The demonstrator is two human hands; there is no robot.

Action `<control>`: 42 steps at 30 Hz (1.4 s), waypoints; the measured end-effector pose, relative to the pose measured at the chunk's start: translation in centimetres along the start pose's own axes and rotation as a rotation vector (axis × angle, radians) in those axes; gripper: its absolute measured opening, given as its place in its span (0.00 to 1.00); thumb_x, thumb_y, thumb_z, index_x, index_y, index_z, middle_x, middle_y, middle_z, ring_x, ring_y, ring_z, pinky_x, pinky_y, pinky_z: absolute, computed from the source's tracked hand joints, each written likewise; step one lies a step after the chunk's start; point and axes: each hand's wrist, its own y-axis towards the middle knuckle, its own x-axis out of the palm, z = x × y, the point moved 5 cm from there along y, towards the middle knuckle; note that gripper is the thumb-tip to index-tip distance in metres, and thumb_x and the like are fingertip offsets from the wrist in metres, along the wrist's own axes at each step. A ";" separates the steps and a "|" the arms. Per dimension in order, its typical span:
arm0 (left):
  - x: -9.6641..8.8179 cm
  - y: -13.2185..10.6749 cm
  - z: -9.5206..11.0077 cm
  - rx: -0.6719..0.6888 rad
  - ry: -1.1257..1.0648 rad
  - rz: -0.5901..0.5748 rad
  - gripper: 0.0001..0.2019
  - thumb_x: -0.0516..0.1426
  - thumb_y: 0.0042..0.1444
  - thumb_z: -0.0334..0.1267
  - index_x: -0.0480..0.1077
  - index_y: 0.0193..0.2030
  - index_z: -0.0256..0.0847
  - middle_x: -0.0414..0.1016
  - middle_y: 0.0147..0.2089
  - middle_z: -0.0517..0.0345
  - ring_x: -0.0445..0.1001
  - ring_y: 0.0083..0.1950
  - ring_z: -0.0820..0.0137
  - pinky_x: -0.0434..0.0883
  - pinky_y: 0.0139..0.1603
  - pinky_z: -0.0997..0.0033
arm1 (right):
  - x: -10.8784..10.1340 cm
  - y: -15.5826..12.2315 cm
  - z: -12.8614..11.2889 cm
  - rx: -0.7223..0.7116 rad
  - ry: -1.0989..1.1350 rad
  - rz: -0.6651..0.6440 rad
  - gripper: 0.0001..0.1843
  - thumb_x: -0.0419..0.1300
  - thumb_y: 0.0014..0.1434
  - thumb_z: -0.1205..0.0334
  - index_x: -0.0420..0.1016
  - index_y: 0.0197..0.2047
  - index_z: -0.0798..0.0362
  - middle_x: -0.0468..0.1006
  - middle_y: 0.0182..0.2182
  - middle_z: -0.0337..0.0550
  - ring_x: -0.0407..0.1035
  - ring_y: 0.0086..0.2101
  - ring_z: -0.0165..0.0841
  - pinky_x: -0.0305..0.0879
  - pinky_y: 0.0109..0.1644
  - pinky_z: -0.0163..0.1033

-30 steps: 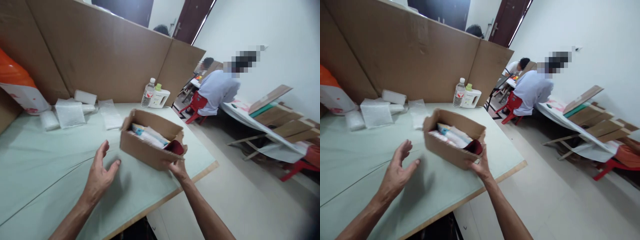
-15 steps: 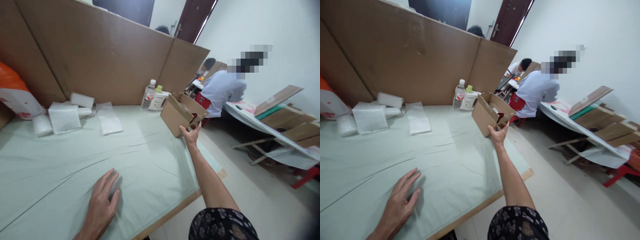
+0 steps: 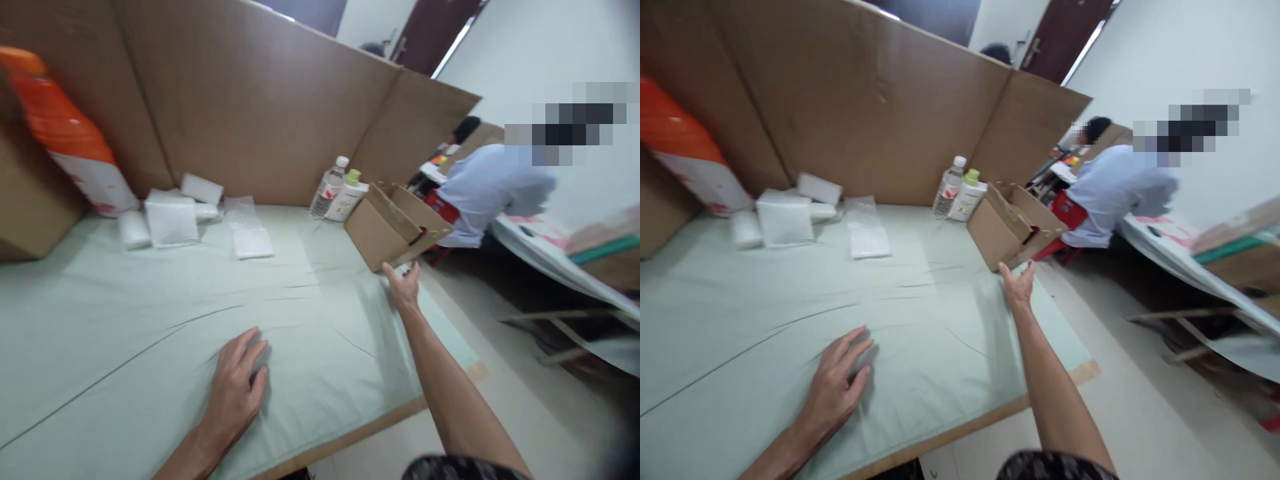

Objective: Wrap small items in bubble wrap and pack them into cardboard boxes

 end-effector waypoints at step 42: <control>-35.1 15.0 -22.4 -0.591 0.422 0.598 0.19 0.55 0.61 0.37 0.74 0.46 0.16 0.77 0.46 0.55 0.68 0.63 0.47 0.60 0.65 0.36 | 8.2 -34.6 -20.4 -1.170 0.082 -0.850 0.29 0.62 0.64 0.55 0.68 0.67 0.47 0.67 0.68 0.50 0.63 0.67 0.47 0.66 0.67 0.55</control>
